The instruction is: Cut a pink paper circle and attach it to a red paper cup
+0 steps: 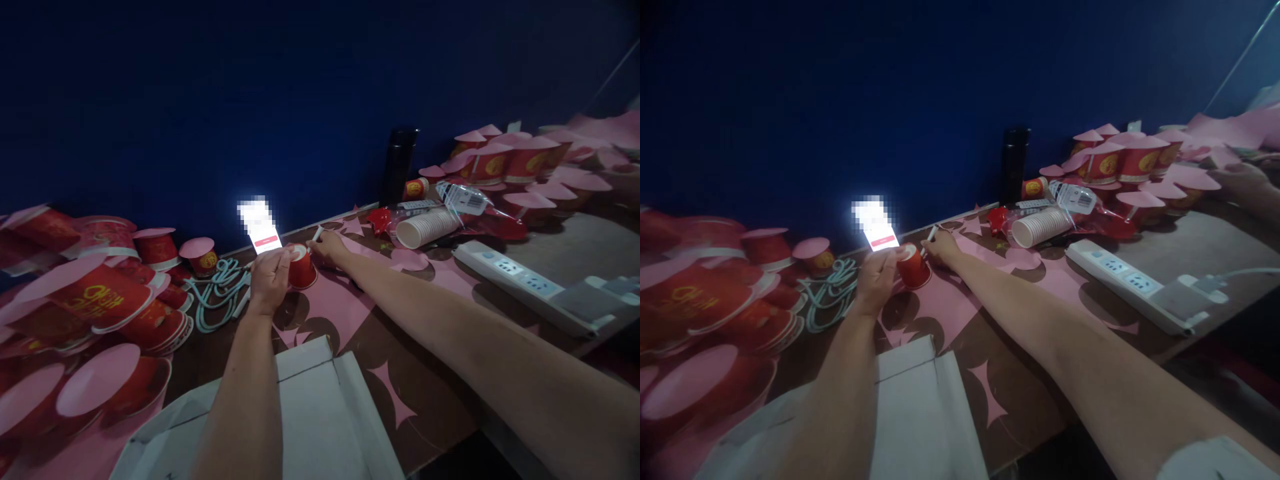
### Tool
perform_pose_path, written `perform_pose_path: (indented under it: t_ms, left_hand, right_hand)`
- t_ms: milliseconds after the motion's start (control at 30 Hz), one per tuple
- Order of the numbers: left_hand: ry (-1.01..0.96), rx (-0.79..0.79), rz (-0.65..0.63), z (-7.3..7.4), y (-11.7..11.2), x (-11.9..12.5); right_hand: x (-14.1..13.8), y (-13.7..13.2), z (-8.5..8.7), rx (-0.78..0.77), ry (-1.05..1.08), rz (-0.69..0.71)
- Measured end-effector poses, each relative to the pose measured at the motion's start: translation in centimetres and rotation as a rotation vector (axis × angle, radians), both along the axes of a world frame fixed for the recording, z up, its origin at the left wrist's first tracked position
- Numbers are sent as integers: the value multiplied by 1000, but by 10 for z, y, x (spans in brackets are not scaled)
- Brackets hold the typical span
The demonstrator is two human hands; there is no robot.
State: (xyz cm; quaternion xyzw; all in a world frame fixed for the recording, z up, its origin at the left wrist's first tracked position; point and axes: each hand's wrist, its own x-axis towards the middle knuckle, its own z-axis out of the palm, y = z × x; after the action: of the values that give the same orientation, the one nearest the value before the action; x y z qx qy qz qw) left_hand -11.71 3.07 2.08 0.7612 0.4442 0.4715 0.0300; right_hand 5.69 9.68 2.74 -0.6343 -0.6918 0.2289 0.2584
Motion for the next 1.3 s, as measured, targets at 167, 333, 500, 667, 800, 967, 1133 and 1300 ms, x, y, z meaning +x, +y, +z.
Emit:
perform_pose_path:
  t_ms: [167, 333, 500, 667, 800, 967, 1133, 1300]
  left_hand:
    - [-6, 1, -4, 1, 0, 0]
    - [11, 16, -12, 3, -1, 1]
    - [37, 18, -5, 3, -1, 1]
    - [45, 31, 2, 3, -1, 1]
    - [66, 37, 10, 3, -3, 2]
    - [77, 50, 31, 3, -3, 2]
    - [87, 18, 57, 3, -2, 1]
    - [79, 0, 85, 2, -3, 2]
  right_hand:
    - [-3, 5, -3, 3, 80, 66]
    - [-6, 14, -6, -21, 158, 206]
    - [-8, 20, 4, -93, 262, 348]
    - [-14, 35, 12, -309, 288, 482]
    - [-25, 53, 7, -438, 310, 574]
    - [-41, 68, 1, -591, 338, 697]
    - [-51, 74, 1, -697, 348, 735]
    - [-60, 79, 5, -751, 326, 734]
